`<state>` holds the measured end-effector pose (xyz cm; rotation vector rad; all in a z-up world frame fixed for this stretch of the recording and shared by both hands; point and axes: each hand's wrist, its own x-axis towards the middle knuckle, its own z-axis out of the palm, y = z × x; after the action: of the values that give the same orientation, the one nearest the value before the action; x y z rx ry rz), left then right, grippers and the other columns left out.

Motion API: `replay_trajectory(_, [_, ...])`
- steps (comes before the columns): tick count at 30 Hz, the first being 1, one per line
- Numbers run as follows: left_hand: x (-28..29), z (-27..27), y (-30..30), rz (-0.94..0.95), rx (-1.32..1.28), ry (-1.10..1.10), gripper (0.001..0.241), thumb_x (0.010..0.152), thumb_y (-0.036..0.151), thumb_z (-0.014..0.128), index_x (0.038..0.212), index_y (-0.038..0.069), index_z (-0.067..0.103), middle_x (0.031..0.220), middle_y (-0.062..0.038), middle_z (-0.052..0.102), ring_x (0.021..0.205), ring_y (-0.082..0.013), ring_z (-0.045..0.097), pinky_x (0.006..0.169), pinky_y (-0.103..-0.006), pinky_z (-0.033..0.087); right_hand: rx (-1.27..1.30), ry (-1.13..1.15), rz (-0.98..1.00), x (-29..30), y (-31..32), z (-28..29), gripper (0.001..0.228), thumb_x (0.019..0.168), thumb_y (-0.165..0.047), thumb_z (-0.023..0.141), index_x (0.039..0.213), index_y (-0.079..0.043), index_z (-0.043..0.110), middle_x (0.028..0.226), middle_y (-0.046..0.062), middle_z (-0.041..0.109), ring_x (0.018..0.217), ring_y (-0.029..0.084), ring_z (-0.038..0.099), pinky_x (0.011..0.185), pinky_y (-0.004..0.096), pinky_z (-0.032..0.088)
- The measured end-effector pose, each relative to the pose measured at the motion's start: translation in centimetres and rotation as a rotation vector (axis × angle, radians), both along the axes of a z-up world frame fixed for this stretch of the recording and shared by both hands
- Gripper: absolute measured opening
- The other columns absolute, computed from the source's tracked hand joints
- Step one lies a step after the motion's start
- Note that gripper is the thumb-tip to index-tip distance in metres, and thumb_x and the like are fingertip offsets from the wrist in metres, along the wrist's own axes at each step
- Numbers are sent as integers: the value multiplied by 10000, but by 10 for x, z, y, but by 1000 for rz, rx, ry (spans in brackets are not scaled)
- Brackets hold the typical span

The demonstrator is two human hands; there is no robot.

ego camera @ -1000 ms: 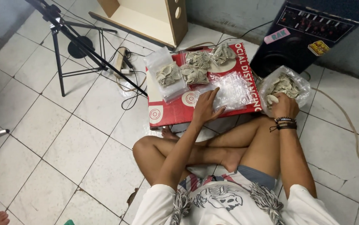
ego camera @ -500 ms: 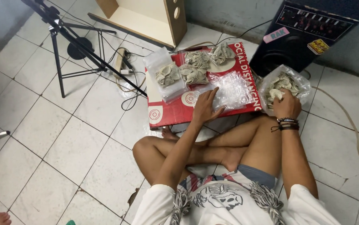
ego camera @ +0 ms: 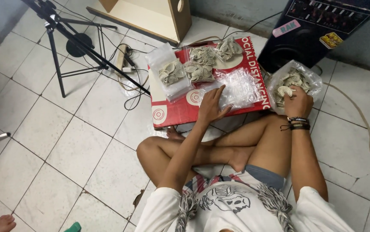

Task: A person sitting on the floor is packaging small white snack items into clear plastic bags by picking them up individually from a pile.

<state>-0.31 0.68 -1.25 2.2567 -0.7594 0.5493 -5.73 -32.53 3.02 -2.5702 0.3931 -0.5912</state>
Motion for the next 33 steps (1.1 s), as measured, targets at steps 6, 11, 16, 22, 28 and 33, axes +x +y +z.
replay_trajectory(6, [1,-1,0,2,11,-4,889,858,617,646,1539,69,482,1162,-156,637,1079,-337,671,993,-458,507,39,11,29,4,-5,-7,373,854,-60,823,1223,-40,771,1015,204,773,936,406,739,865,518,587])
replay_trajectory(11, [0,1,0,11,17,-21,876,872,614,642,1537,67,481,1169,-162,634,1086,-341,673,986,-461,508,-29,-24,76,11,-17,-28,331,867,-63,823,1197,-40,798,992,199,739,971,429,721,902,526,568])
replay_trajectory(16, [-2,8,-1,12,3,-21,858,880,597,645,1531,59,488,1154,-162,636,1071,-345,676,978,-459,509,8,39,50,11,-13,-22,355,871,-69,849,1219,-35,791,1011,219,751,968,432,728,874,514,578])
replay_trajectory(22, [-2,6,0,8,-2,-25,860,871,597,653,1522,58,493,1153,-166,642,1077,-350,682,977,-465,510,99,97,22,7,-4,-10,368,891,-82,833,1255,-82,777,1070,197,756,1037,412,715,904,506,566])
replay_trajectory(28, [-6,8,0,2,3,-15,861,883,591,646,1529,46,484,1154,-169,640,1071,-357,680,982,-470,510,422,164,71,-6,7,17,369,942,19,738,1309,-21,721,1103,280,699,951,380,724,757,447,619])
replay_trajectory(33, [-2,3,-1,11,32,-22,884,876,594,649,1540,41,462,1155,-176,634,1079,-358,679,990,-471,509,520,162,145,-9,-4,16,344,946,48,706,1288,21,698,1063,274,718,865,322,735,729,394,612])
